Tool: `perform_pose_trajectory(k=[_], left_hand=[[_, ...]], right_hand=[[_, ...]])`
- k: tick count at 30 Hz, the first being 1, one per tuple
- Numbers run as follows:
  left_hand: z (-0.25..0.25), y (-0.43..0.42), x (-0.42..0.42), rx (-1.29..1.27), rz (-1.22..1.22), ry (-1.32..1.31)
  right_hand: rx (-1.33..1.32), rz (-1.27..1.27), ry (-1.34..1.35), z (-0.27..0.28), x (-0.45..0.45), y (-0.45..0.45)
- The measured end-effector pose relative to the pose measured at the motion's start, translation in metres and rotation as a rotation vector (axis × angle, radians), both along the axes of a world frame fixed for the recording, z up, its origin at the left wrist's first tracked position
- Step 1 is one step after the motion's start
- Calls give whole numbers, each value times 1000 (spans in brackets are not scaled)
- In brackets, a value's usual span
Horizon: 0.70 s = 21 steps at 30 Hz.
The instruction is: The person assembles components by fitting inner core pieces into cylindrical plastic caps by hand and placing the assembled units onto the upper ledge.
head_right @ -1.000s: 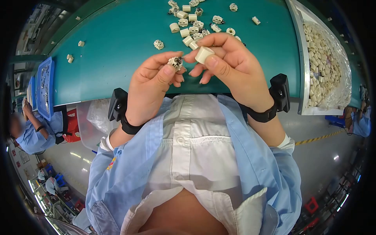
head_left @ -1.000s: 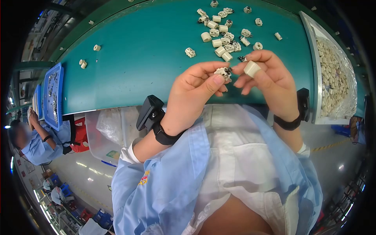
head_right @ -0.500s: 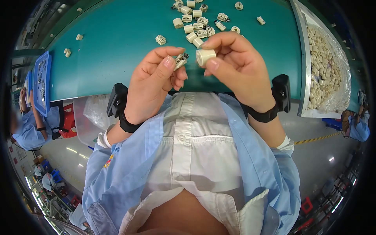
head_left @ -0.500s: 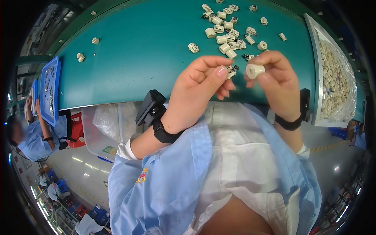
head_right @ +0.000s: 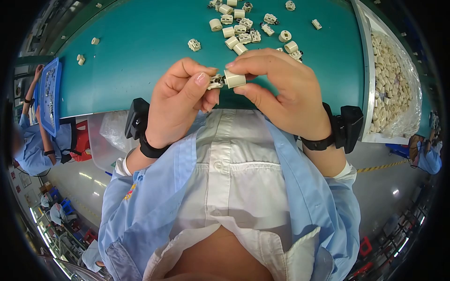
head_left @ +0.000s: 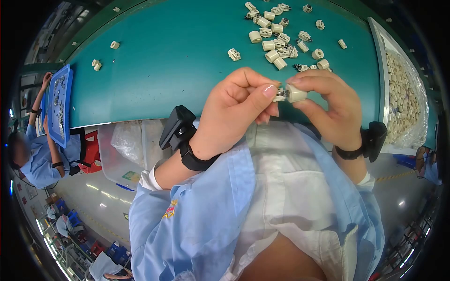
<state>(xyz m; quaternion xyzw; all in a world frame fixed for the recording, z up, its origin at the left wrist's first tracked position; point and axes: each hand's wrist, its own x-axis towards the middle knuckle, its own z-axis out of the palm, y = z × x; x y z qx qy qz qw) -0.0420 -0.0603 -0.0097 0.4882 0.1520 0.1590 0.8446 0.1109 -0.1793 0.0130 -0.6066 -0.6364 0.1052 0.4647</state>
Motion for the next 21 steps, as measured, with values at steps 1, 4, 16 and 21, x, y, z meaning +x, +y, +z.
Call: perform_pose_trajectory(k=[1,4,16,21], left_hand=[[1,0,0,12,9,-2],[3,1,-1,71,15,25],[-4,2,1,187,-23,-43],[-10,4,9,151,-15,-139]], right_hand=[[6,-12,-51,0,-1,0],[21,-31,-150,2,-3,-2],[-34,5,-26,-4,-5,-3],[-30,3,-17,-4,-1,6]])
